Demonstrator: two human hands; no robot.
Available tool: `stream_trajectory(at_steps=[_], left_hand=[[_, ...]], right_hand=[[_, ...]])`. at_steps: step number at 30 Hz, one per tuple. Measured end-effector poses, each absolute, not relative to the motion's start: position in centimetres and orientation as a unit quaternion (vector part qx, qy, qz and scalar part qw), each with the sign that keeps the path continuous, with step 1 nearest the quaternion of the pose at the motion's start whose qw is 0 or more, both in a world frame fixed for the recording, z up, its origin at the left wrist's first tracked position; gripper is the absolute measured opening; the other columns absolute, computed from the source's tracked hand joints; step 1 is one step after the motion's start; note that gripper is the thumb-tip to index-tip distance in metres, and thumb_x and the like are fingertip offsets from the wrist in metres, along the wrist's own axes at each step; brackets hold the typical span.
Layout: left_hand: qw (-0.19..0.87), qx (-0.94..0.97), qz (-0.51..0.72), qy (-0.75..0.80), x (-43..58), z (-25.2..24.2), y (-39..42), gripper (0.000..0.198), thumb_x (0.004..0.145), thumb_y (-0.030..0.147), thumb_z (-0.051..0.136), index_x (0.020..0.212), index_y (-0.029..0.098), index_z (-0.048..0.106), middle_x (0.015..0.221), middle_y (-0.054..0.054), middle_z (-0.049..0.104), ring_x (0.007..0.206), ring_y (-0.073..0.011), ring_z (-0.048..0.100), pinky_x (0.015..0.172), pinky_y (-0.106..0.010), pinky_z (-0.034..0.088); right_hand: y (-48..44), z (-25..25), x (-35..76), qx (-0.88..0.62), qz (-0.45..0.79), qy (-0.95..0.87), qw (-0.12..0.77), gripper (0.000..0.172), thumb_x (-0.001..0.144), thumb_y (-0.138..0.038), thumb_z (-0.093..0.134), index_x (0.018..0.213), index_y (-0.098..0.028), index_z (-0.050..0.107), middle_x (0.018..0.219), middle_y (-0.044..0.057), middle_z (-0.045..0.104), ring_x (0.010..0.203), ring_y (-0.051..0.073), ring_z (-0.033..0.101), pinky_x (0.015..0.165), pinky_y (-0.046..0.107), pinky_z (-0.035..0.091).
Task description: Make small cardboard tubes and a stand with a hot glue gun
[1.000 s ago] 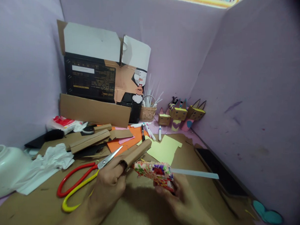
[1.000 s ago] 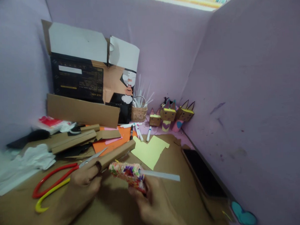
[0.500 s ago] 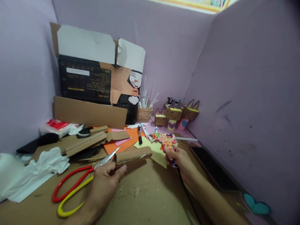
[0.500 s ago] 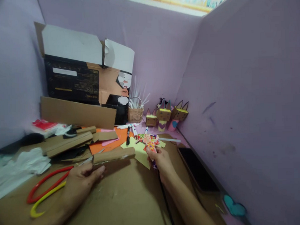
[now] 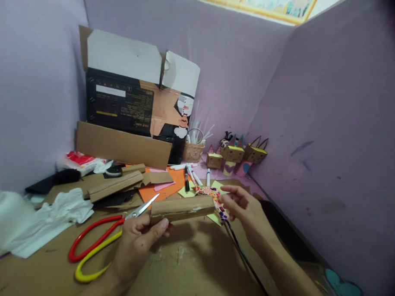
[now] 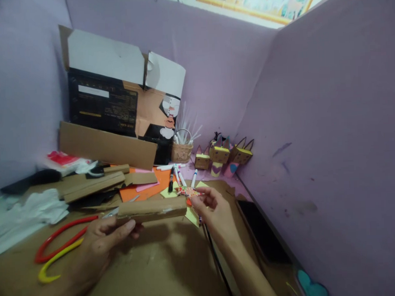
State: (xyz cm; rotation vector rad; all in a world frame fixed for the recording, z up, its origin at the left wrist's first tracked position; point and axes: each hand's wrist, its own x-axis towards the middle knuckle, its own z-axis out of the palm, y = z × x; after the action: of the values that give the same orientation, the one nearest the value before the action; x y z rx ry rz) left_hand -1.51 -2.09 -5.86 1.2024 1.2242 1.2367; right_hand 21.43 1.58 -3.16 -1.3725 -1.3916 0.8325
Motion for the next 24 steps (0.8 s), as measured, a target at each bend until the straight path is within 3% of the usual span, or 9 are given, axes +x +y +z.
stream_trajectory(at_steps=[6,10,15,17,21,24], left_hand=[[0.508,0.492,0.507,0.493,-1.3,-6.2,-2.2,0.023,0.065,0.036,0.066,0.058,0.014,0.069,0.062,-0.006,0.069,0.06,-0.016,0.059,0.055,-0.024,0.043],[0.509,0.495,0.488,0.508,-0.7,-5.7,-2.4,0.024,0.062,0.036,0.066,0.055,0.013,0.068,0.058,-0.007,0.067,0.056,-0.0154,0.057,0.053,-0.024,0.042],[0.514,0.515,0.466,0.503,-0.4,-5.3,-2.6,0.023,0.063,0.035,0.064,0.056,0.013,0.067,0.054,-0.004,0.063,0.051,-0.014,0.053,0.047,-0.023,0.039],[0.523,0.519,0.472,0.484,-0.4,-5.3,-2.6,0.022,0.063,0.035,0.065,0.058,0.013,0.067,0.058,-0.005,0.064,0.055,-0.0151,0.055,0.05,-0.024,0.043],[0.561,0.484,0.527,0.417,-0.5,-5.7,-2.4,0.021,0.067,0.032,0.066,0.079,0.015,0.067,0.073,-0.005,0.068,0.07,-0.0188,0.061,0.064,-0.027,0.049],[0.526,0.442,0.609,0.396,-0.5,-5.7,-2.3,0.035,0.065,0.026,0.071,0.097,0.018,0.058,0.084,-0.003,0.068,0.08,-0.0188,0.062,0.069,-0.026,0.05]], right_hand=[[-0.9,-4.1,19.4,-0.489,0.47,-0.518,0.521,0.072,0.057,-0.032,0.075,0.122,-0.02,0.046,0.095,0.007,0.067,0.085,0.023,0.062,0.067,0.03,0.05],[-1.3,-4.7,18.9,-0.523,0.46,-0.483,0.53,0.072,0.055,-0.03,0.076,0.121,-0.017,0.05,0.089,0.007,0.069,0.083,0.025,0.064,0.068,0.034,0.051],[-1.5,-5.7,18.5,-0.482,0.499,-0.444,0.566,0.063,0.059,-0.026,0.075,0.118,-0.023,0.052,0.123,0.008,0.056,0.111,0.028,0.052,0.081,0.037,0.048],[-1.6,-6.2,18.4,-0.462,0.529,-0.42,0.575,0.06,0.058,-0.026,0.075,0.114,-0.022,0.052,0.115,0.008,0.061,0.105,0.027,0.056,0.08,0.036,0.049],[-1.9,-6.7,17.8,-0.42,0.592,-0.381,0.573,0.053,0.053,-0.027,0.08,0.097,-0.022,0.049,0.083,0.002,0.069,0.072,0.021,0.065,0.061,0.029,0.05],[-2.4,-6.8,17.0,-0.391,0.641,-0.361,0.553,0.051,0.052,-0.028,0.081,0.089,-0.023,0.046,0.071,0.0,0.069,0.061,0.018,0.064,0.055,0.026,0.048]])
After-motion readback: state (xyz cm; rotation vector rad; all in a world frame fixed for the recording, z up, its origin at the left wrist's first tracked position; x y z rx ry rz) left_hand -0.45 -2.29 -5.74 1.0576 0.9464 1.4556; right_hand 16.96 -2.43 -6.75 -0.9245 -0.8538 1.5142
